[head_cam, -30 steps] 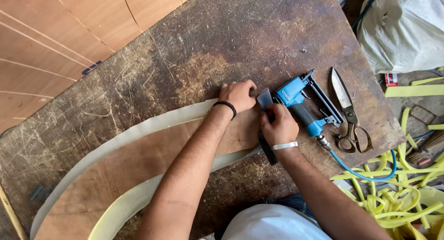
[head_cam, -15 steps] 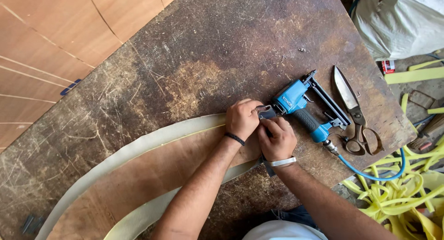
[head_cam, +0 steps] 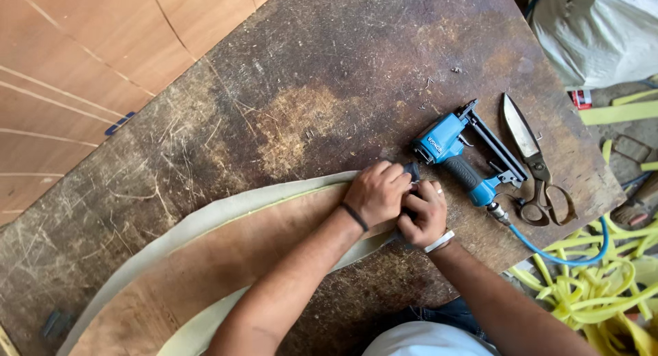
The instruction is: The person staples a dark fabric strip along the edge of a curved wooden board using a pneumatic staple gun. They trim excess fabric with shears and continue stapling around the perimeter, adjusting the fabric as needed.
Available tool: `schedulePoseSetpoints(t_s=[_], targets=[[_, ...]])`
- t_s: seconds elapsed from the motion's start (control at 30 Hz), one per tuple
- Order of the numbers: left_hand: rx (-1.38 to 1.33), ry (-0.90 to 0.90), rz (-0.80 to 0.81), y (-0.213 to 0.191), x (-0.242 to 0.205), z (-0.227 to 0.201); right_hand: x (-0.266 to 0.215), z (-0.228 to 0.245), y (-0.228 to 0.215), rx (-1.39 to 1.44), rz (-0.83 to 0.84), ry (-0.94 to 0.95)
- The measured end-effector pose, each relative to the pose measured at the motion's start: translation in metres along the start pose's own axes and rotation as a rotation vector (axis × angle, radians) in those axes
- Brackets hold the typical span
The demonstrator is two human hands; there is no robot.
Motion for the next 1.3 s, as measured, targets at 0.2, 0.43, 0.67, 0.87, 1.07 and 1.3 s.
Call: schedulePoseSetpoints(t_s=[0.2, 0.43, 0.67, 0.87, 1.07, 1.3], targets=[[0.105, 0.113, -0.095, -0.002, -0.054, -0.018, 0.033, -0.046, -0.055, -0.471, -0.045, 0.16], [0.127, 0.174, -0.193, 0.012, -0.06, -0.011, 0.085, -0.03, -0.072, -0.552, 0.555, 0.606], [0.134, 0.171, -0.208, 0.016, -0.064, -0.01, 0.064, 0.026, -0.1, -0.167, 0.628, 0.995], [0.159, 0.195, -0.251, 0.024, -0.065, -0.002, 0.063, 0.04, -0.08, -0.246, 0.703, 0.948], [0.181, 0.154, -0.233, 0.028, -0.062, 0.002, 0.067, 0.052, -0.079, -0.339, 0.729, 0.909], [0.09, 0.119, -0.256, 0.02, -0.063, 0.001, 0.064, 0.068, -0.071, -0.219, 0.675, 0.974]])
Point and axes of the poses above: each hand's wrist, its own x-axis towards the middle knuckle, its own y-axis out of the palm, z = x × y, the point moved 5 cm from there along x, towards the middle knuckle, and after that the axes turned 14 degrees about -z, right-handed, at the moved point
